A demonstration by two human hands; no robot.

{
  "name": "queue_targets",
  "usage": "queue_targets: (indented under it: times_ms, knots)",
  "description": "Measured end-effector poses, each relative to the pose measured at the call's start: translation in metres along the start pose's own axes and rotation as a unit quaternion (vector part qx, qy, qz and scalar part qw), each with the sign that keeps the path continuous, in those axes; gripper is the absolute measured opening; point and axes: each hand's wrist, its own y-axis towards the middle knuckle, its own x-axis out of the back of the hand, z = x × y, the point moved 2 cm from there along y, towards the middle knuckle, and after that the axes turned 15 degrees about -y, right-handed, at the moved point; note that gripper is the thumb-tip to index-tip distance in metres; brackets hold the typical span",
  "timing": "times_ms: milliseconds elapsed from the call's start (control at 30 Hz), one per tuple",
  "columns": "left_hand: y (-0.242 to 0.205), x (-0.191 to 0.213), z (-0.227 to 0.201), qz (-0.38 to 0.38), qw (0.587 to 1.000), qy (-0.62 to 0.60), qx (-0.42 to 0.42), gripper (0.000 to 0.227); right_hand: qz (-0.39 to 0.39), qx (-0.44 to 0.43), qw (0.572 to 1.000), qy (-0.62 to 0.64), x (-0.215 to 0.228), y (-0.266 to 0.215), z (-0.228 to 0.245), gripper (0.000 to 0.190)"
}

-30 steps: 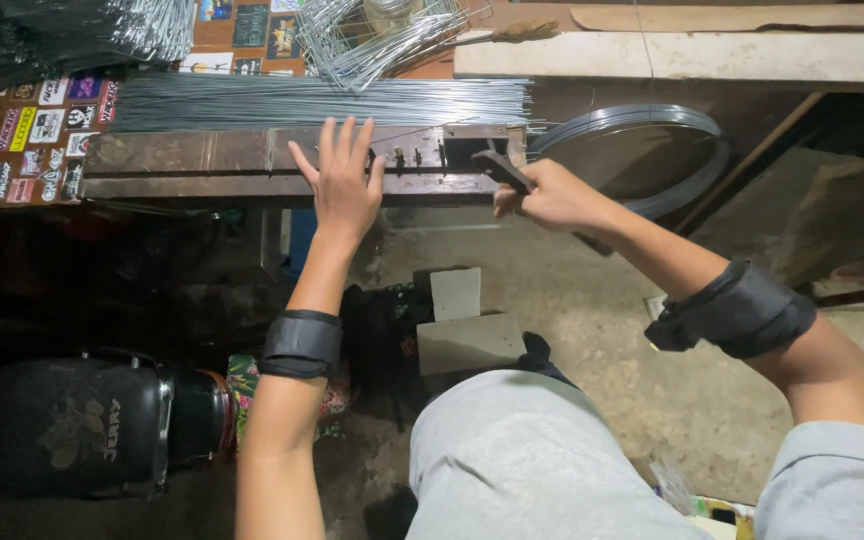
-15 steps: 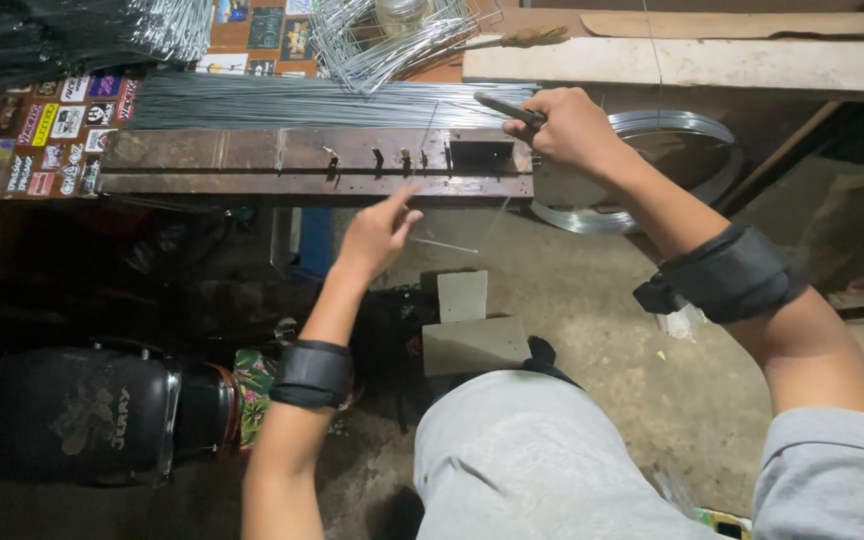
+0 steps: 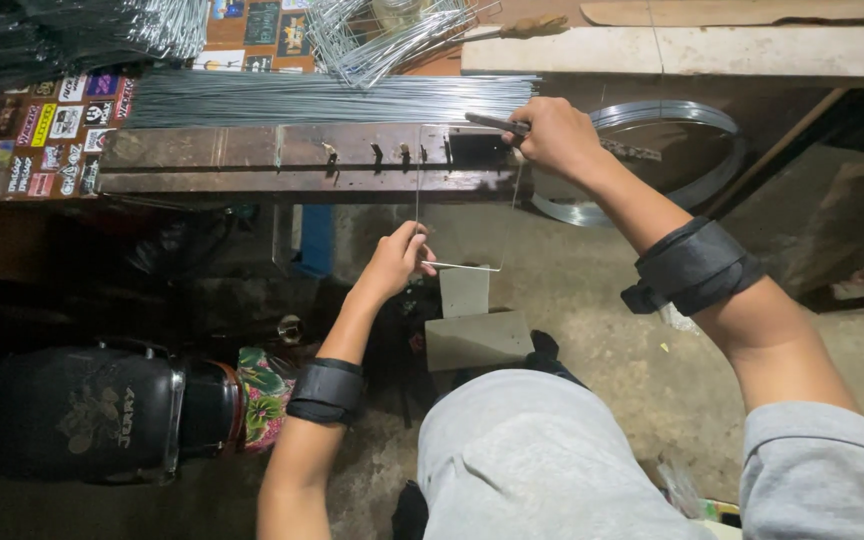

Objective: The recorder is measuring, bending, and cutting metal wire using a custom jig in a workshop setting.

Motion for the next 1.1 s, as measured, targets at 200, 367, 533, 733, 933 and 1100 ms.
queue_targets:
  times_ms: [200, 367, 533, 733, 933, 1100]
  knots:
    - [-0.01, -0.006, -0.01, 0.01, 0.999, 0.027, 0.03, 0.023, 0.024, -0.049, 0.996, 0.072, -0.005, -0.01, -0.003, 0.015]
    - [-0.006, -0.006, 0.003, 0.011, 0.999, -0.03, 0.02, 0.022, -0.038, -0.045, 0.99, 0.131, -0.006, -0.019, -0.003, 0.017]
    - [-0.006, -0.01, 0.003, 0.013, 1.0, 0.023, 0.013, 0.023, -0.03, -0.059, 0.989, 0.134, 0.007, -0.026, 0.006, 0.013]
    - [-0.009, -0.01, 0.0, 0.01, 1.0, 0.013, 0.025, 0.024, -0.044, -0.061, 0.988, 0.132, -0.004, -0.029, 0.001, 0.019]
    - [-0.002, -0.004, 0.018, 0.015, 0.999, -0.034, 0.016, 0.023, -0.081, -0.007, 0.981, 0.177, -0.014, -0.032, -0.006, 0.02]
    - [-0.005, -0.009, 0.007, 0.028, 0.999, -0.028, 0.024, 0.024, -0.229, 0.078, 0.961, 0.133, -0.007, -0.037, 0.0, 0.016]
